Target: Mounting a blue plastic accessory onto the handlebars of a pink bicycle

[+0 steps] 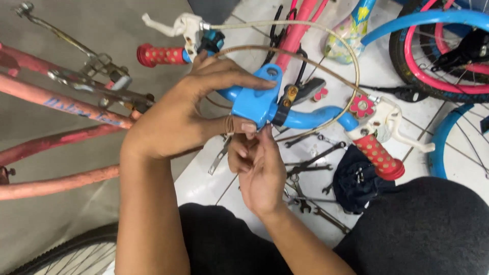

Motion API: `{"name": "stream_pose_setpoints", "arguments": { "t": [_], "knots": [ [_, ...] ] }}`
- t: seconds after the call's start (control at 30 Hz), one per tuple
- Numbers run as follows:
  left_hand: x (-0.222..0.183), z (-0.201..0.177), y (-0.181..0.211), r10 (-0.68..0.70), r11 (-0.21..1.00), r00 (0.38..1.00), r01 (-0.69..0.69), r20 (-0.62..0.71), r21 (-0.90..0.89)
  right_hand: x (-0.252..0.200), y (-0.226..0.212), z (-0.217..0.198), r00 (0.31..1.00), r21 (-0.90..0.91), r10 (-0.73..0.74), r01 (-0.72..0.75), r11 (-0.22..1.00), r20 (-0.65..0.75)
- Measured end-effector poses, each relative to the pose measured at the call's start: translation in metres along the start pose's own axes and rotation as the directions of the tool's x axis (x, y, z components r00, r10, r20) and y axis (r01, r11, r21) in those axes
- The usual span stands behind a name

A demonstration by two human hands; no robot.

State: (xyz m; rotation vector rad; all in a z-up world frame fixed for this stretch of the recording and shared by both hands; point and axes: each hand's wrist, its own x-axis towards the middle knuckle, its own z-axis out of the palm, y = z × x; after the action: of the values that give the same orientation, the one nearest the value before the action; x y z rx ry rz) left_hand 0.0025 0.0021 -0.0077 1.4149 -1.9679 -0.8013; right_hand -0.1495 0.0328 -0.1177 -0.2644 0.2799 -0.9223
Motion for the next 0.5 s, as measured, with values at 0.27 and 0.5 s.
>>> {"name": "stream_pose_setpoints", "arguments": {
  "t": [0.27,0.5],
  "knots": [
    [0.001,-0.001,0.001,0.034,0.999,0.999,-0.034,-0.01,0.009,0.002,0.002,0.002,0.997,-0.125,-0.067,0.064,0.99,-0.023],
    [0.0,0.0,0.001,0.042,0.999,0.999,-0.042,-0.015,0.009,0.007,-0.015,-0.002,0.937,0.357,0.266,-0.334,0.872,0.226]
  ]
}}
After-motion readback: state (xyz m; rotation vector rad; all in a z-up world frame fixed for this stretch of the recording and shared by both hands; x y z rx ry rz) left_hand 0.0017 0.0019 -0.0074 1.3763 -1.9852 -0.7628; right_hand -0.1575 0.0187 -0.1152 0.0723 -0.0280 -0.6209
